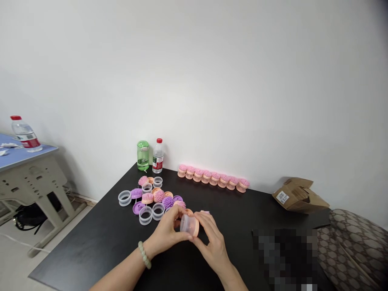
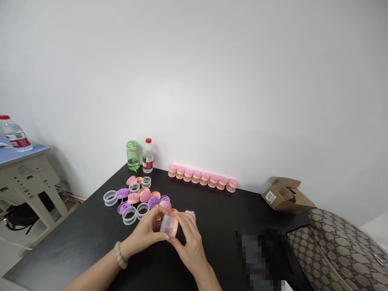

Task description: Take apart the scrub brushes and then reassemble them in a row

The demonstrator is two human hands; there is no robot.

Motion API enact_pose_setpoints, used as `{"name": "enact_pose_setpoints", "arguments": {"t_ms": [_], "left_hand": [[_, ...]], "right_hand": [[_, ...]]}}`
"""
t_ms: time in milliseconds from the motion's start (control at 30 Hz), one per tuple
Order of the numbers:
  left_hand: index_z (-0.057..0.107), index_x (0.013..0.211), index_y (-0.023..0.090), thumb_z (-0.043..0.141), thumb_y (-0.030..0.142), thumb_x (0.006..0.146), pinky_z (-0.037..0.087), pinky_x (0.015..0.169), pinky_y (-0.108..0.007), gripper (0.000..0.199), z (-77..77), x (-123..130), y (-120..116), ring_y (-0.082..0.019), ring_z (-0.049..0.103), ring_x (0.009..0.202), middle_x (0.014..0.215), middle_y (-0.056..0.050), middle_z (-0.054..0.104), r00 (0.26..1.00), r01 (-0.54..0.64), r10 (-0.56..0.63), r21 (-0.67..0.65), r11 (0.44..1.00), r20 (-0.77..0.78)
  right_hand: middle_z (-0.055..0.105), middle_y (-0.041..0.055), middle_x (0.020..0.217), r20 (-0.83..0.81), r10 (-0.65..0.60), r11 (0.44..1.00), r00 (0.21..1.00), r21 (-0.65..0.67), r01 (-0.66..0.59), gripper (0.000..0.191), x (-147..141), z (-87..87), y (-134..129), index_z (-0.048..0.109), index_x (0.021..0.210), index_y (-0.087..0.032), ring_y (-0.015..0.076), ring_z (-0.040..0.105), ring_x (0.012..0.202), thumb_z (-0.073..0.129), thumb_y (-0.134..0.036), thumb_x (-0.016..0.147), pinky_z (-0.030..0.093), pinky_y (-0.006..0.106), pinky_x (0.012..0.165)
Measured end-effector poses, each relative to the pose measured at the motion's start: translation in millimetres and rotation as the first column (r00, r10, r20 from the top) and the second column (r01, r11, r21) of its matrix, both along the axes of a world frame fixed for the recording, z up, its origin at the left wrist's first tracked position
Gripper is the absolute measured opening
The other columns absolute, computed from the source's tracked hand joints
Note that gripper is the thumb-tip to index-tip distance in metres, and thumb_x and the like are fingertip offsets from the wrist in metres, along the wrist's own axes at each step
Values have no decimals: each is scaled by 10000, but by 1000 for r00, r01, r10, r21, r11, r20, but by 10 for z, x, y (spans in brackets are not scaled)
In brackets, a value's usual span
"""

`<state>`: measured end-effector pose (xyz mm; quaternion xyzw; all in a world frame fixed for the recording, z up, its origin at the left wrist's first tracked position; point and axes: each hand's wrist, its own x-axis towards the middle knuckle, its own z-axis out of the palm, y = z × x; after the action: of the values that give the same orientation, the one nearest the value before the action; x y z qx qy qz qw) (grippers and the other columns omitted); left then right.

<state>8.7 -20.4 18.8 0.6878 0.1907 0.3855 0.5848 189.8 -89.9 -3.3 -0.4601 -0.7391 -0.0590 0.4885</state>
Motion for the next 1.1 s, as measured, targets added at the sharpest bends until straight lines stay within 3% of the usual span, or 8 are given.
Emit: {"name": "enact_pose_setpoints", "arguments": {"t_ms": [200,333,500,600,700,933,1000,1100], "left_hand": [[519,857,194,778,314,710,365,614,-236,321,-27,-9,28,-130,468,688,793,28,541,965,-181,204,149,972,-162],[459,775,197,693,335,784,326,549,-223,272,-32,-12,63,-105,409,601,685,55,468,974,-175,183,73,982,-132],[489,866,197,616,374,873,403,556,-237,217,30,-66,76,-119,477,612,730,40,495,972,-208,213,57,976,-100],[538,985,199,657,343,857,472,667,-281,226,100,-115,79,-160,545,760,902,-11,563,937,-312,337,216,925,-91],[560,1092,213,668,287,847,497,789,-337,278,222,-188,89,-210,575,920,1066,-56,588,882,-393,461,384,835,-99],[569,1233,259,613,175,861,480,958,-384,383,627,-719,0,-255,554,1129,1202,-79,554,770,-359,602,638,681,-210],[579,1229,275,608,152,845,504,906,-365,403,625,-950,-54,-251,579,1085,1187,-69,567,715,-328,639,672,664,-283],[609,1163,276,611,82,776,523,831,-361,433,452,-1286,-98,-258,604,1012,1121,-54,606,609,-274,686,706,653,-399]], "right_hand": [[687,122,1189,-24,22,1000,999,-12,-23,434,-24,1,-16,564,1297,-207,301,644,1149,690,-346,906,559,491,975],[662,113,1175,-8,28,999,1000,28,-28,326,5,14,-19,595,1224,-231,298,627,1152,649,-184,906,528,525,997],[604,124,1198,-222,-83,997,971,-19,81,356,132,14,-5,570,1194,-247,283,640,1102,683,-175,865,585,461,892],[551,127,1237,-362,-76,991,929,-127,31,369,150,-10,4,556,1167,-247,267,666,1077,701,-184,833,605,407,860],[593,92,1160,-352,0,983,936,-173,-65,389,68,-43,0,570,1115,-255,261,665,1078,732,-155,776,610,358,841],[675,57,1122,-138,186,938,973,-271,-218,392,-276,-67,-64,640,1088,-276,257,679,1039,717,-91,752,578,359,901],[696,49,1066,-141,221,921,965,-295,-254,339,-384,-75,-78,632,1016,-268,266,678,1004,737,-106,738,581,381,880],[709,42,1040,-119,302,888,946,-326,-324,280,-595,-96,-91,601,930,-258,258,670,958,759,-134,736,585,374,825]]}}
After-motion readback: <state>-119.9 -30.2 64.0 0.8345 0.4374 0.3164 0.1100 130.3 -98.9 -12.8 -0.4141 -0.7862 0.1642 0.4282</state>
